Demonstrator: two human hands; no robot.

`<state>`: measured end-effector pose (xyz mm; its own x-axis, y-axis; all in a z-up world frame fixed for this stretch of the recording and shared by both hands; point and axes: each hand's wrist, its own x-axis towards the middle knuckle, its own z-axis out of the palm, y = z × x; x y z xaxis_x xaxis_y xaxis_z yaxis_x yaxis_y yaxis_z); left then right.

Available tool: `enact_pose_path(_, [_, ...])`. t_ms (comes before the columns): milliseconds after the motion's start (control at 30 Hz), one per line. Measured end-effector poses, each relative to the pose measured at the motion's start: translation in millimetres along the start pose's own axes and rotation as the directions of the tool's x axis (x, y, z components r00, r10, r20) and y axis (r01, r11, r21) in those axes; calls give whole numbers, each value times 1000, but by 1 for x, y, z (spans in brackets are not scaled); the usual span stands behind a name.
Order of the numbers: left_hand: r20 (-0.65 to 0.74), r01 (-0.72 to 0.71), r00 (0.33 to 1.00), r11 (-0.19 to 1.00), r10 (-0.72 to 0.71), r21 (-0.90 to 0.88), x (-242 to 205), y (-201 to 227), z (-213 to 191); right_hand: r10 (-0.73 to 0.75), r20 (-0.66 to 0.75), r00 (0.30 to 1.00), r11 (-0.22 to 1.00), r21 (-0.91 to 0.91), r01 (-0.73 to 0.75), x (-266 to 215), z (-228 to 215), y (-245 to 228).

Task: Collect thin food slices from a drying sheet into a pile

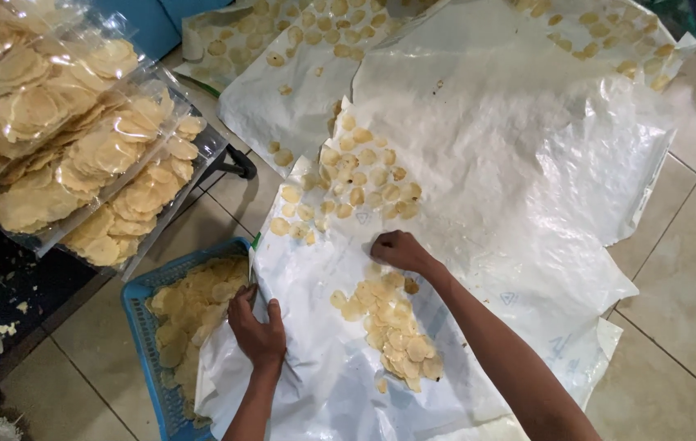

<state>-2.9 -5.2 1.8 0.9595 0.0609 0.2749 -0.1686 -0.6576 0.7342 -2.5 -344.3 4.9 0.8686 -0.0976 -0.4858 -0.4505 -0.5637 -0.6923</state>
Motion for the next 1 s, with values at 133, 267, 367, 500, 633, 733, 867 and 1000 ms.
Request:
enact_pose_path(133, [3, 16, 1000, 1000, -16, -6, 0, -3, 2, -95, -428, 899, 988, -150, 33, 19, 7, 33])
enact_pose_path(267, [12, 9, 1000, 1000, -9, -11, 2, 1, 0, -55, -683, 728, 971, -207, -121, 32, -5, 53])
enact_pose_path(367, [12, 16, 1000, 1000, -16, -17, 1, 5, -2, -29, -720, 693, 978, -162, -128, 44, -14, 59])
enact_pose_path(500, [4, -15, 1000, 1000, 15, -18, 1, 0, 1, -12, -721, 693, 978, -154, -143, 59, -21, 63])
enact_pose_path(633, [-3, -27, 1000, 999, 27, -19, 0, -4, 3, 272, -677, 684, 954, 94, -286, 68, -44, 56])
enact_pose_path(733, [5, -52, 999, 999, 52, -12, 0, -3, 3, 349, -619, 703, 930, 134, -343, 80, -51, 72])
enact_pose_path(867, [-11, -28, 1000, 999, 27, -20, 1, -4, 4, 112, -702, 704, 993, 98, -61, 85, -30, 89])
enact_pose_path(1000, [8, -6, 1000, 1000, 6, -24, -1, 0, 1, -95, -650, 754, 962, 135, 237, 40, -21, 33])
